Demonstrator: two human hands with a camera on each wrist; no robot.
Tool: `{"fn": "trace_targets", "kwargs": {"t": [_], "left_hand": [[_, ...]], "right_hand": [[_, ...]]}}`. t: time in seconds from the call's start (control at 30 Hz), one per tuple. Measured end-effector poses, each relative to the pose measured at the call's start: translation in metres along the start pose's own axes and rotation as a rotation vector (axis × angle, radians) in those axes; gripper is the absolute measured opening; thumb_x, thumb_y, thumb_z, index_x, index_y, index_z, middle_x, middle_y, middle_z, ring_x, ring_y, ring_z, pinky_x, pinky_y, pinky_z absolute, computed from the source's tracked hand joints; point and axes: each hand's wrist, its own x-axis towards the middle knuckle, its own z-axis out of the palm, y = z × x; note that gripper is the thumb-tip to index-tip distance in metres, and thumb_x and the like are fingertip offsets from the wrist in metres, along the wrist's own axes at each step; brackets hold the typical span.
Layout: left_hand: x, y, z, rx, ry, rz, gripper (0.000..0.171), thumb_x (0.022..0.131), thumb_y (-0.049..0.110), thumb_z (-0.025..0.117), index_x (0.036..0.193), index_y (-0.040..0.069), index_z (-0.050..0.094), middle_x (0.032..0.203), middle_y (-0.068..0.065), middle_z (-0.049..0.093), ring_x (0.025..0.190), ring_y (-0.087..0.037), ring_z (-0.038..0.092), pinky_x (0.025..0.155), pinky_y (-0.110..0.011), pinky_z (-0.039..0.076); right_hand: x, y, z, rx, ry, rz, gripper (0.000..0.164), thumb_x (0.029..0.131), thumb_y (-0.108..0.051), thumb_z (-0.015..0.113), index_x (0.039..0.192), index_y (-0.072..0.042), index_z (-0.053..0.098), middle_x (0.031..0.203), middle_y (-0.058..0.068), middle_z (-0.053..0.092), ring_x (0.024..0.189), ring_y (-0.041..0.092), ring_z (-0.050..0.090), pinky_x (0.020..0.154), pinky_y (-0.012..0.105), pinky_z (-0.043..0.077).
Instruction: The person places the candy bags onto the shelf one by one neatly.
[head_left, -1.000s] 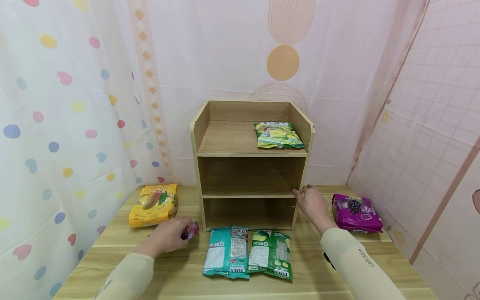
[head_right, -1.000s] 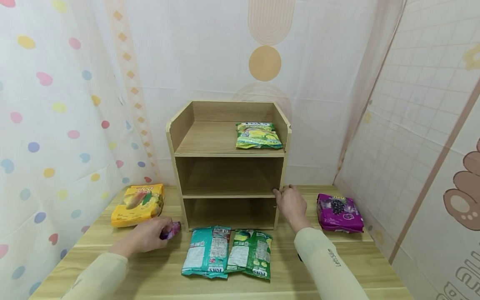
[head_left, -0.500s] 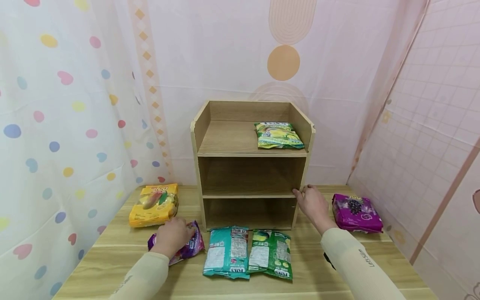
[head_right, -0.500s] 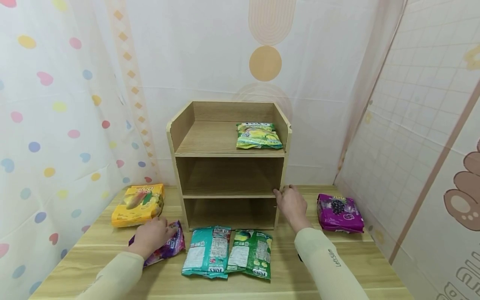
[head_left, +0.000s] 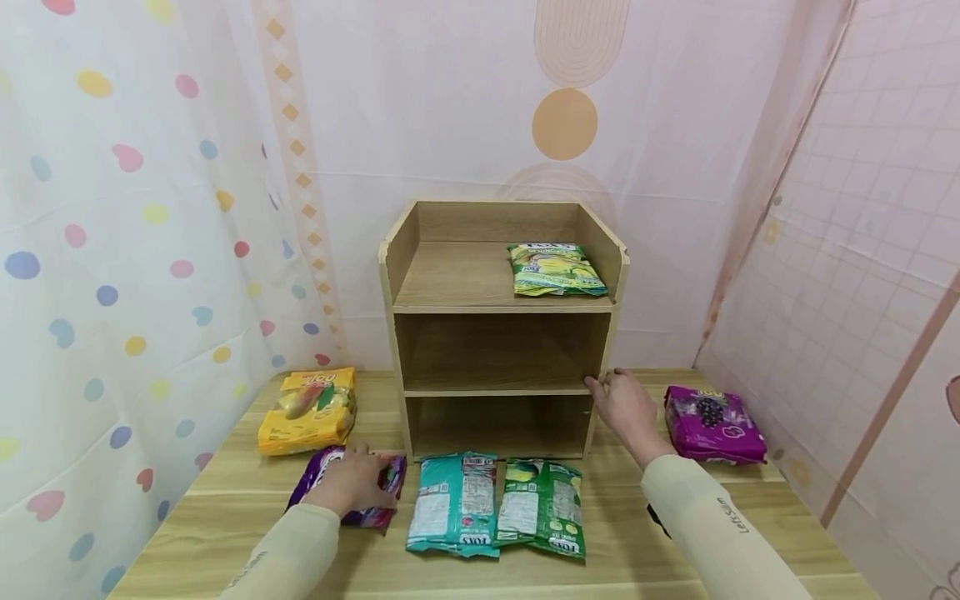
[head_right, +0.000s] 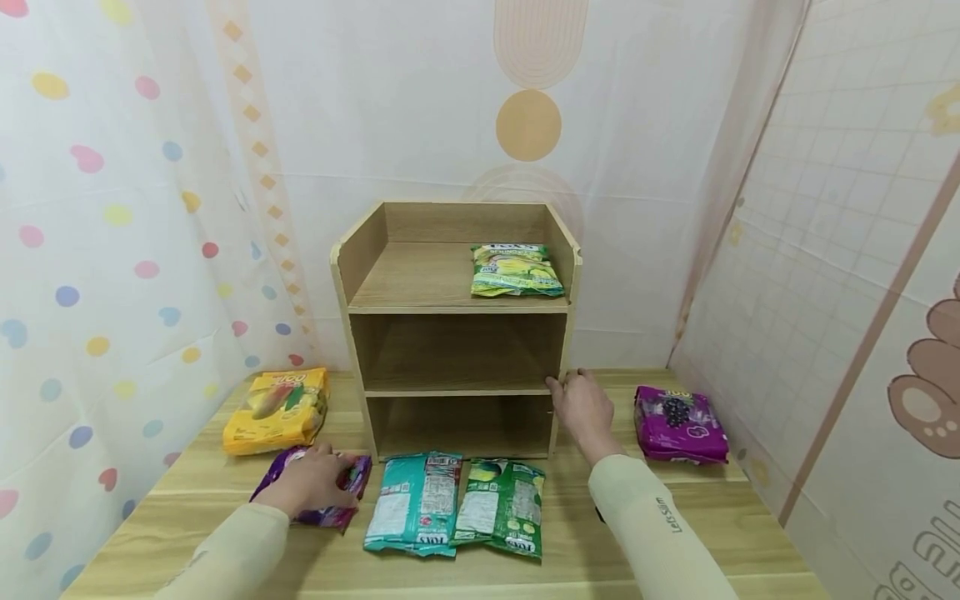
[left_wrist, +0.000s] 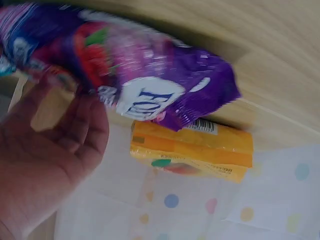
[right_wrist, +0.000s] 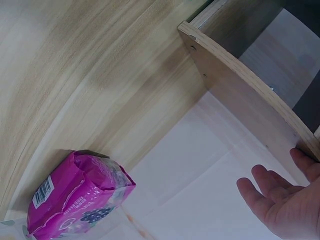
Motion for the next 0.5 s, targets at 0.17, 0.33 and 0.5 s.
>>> {"fn": "trace_targets", "kwargs": {"t": [0.17, 0.33, 0.5], "left_hand": [[-0.005, 0.0, -0.01, -0.021, -0.071, 0.047, 0.062, 0.064, 0.025, 0.089, 0.121, 0.009, 0.071, 0.112, -0.021, 0.058, 0.106, -0.043, 0.055, 0.087, -0.065, 0.046], [-0.01, -0.001, -0.016, -0.083, -0.09, 0.121, 0.029, 0.067, 0.018, 0.086, 0.094, 0.013, 0.078, 0.097, -0.007, 0.062, 0.087, -0.026, 0.058, 0.082, -0.052, 0.052], [-0.012, -0.007, -0.015, -0.197, -0.079, 0.233, 0.03, 0.081, 0.022, 0.079, 0.058, 0.015, 0.06, 0.069, 0.005, 0.054, 0.059, -0.012, 0.046, 0.056, -0.03, 0.041]], "right_hand": [[0.0, 0.0, 0.0, -0.005, 0.001, -0.007, 0.043, 0.103, -0.035, 0.051, 0.096, 0.002, 0.071, 0.139, 0.029, 0.051, 0.122, 0.044, 0.054, 0.084, 0.059, 0.052], [0.0, -0.001, 0.0, -0.007, 0.007, -0.002, 0.043, 0.103, -0.036, 0.051, 0.096, 0.001, 0.071, 0.139, 0.028, 0.051, 0.119, 0.044, 0.056, 0.08, 0.058, 0.053], [-0.001, -0.001, 0.0, -0.008, 0.012, 0.002, 0.043, 0.103, -0.036, 0.051, 0.098, 0.002, 0.071, 0.139, 0.028, 0.052, 0.117, 0.045, 0.058, 0.078, 0.057, 0.053]]}}
